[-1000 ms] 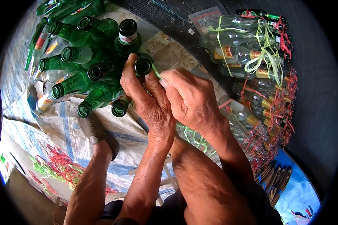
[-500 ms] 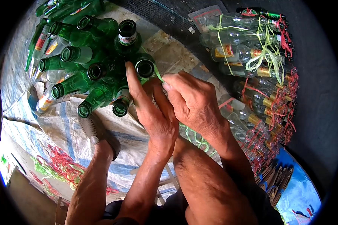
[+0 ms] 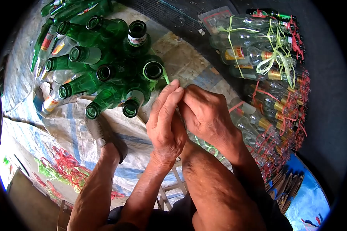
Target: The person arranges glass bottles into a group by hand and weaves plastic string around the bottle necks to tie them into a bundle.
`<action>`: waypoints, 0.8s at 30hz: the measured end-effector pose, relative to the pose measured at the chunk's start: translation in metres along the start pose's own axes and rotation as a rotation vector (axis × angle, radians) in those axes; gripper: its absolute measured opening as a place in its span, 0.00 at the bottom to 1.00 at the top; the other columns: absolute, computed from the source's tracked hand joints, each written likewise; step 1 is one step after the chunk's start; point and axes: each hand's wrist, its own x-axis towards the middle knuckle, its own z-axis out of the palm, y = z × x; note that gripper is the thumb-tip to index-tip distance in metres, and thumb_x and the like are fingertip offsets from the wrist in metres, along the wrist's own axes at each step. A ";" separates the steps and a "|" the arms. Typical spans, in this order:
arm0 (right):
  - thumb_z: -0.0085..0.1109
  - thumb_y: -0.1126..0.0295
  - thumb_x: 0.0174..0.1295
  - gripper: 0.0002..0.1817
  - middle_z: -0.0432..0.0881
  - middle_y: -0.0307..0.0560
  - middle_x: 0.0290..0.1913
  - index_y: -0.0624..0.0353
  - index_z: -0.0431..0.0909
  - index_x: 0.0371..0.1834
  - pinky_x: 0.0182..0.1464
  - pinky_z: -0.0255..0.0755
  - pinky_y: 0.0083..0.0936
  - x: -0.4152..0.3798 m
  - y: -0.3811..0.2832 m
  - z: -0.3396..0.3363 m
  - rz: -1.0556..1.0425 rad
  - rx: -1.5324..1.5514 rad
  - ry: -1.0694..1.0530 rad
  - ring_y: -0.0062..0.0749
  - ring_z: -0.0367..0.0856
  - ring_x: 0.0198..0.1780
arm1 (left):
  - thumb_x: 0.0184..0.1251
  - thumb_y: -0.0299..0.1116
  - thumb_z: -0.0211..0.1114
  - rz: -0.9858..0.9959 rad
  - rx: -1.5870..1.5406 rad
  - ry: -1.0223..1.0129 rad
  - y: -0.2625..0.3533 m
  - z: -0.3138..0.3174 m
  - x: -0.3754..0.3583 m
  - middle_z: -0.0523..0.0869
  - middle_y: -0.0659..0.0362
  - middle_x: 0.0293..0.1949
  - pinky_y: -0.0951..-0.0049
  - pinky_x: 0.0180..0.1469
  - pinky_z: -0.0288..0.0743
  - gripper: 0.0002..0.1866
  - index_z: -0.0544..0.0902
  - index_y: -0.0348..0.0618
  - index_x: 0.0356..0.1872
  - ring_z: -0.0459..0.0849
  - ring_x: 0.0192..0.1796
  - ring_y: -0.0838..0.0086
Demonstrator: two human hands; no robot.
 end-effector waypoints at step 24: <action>0.75 0.74 0.61 0.09 0.82 0.41 0.23 0.65 0.82 0.29 0.27 0.61 0.25 0.009 -0.001 -0.109 0.266 0.491 -0.302 0.20 0.74 0.22 | 0.63 0.17 0.71 0.013 0.020 0.124 -0.007 -0.014 -0.019 0.91 0.49 0.52 0.64 0.57 0.82 0.13 0.87 0.38 0.48 0.88 0.54 0.60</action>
